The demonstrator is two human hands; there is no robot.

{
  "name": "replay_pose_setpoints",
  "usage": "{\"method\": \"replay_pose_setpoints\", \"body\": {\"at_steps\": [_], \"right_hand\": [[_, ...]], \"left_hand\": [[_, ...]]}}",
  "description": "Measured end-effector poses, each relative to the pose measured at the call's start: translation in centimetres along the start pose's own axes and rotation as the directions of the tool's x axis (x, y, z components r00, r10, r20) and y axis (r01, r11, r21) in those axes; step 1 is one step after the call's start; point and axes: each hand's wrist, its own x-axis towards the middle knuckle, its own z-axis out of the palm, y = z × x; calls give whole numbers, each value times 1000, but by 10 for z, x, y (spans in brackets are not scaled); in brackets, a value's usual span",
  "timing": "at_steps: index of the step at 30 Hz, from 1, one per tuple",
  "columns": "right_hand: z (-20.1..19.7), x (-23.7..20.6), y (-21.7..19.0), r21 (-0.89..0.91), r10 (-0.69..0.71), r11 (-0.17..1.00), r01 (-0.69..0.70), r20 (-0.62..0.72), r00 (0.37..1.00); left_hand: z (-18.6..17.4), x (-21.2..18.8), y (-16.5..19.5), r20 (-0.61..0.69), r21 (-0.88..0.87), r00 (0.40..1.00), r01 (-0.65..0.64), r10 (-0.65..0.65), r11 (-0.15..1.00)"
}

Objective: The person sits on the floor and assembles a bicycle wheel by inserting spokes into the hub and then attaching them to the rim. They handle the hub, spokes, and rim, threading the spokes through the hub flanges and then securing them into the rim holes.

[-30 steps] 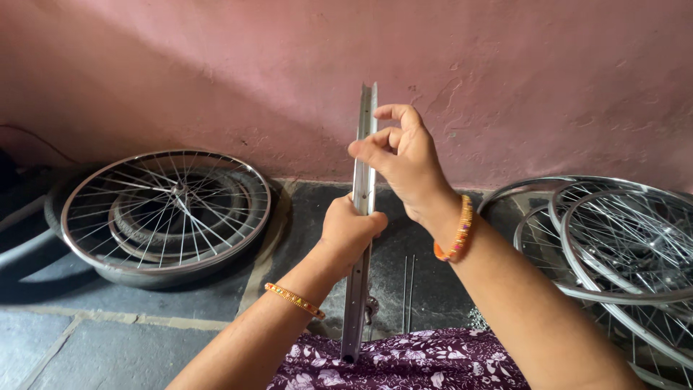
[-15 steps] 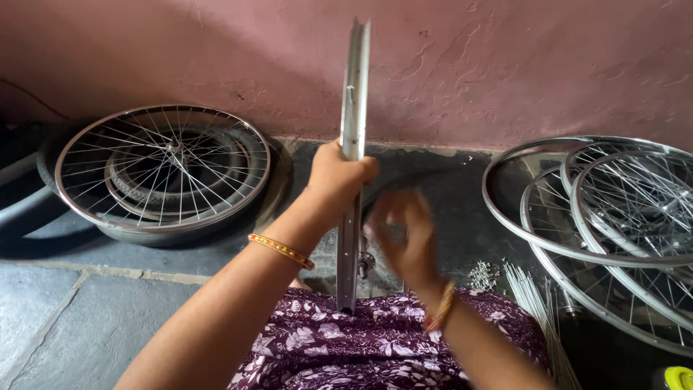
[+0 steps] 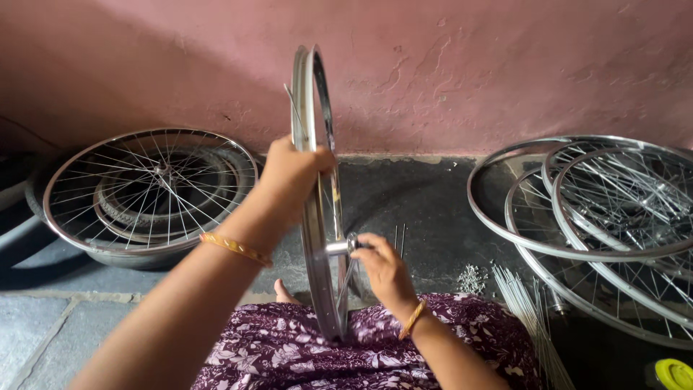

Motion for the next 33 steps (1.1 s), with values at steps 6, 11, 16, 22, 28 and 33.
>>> {"method": "replay_pose_setpoints", "body": {"at_steps": [6,11,16,22,28,33], "right_hand": [[-2,20,4,28,-63,997,65,-58,996],[20,23,-9,64,-27,997,36,-128,991],[39,20,-11,-117,14,993,-35,-176,984],[59,20,-15,-318,-44,948,-28,-218,975],[63,34,-2,-287,-37,958,-21,-197,980],[59,38,9,-247,-84,969,23,-237,968]], "left_hand": [[5,26,36,19,-25,993,113,-112,993],[11,30,33,32,-58,996,86,-85,995],[7,28,30,35,-50,994,101,-99,994],[10,28,26,26,-55,998,55,-54,997],[6,25,29,-1,23,998,70,-70,997],[2,25,33,0,34,994,109,-109,993]]}}
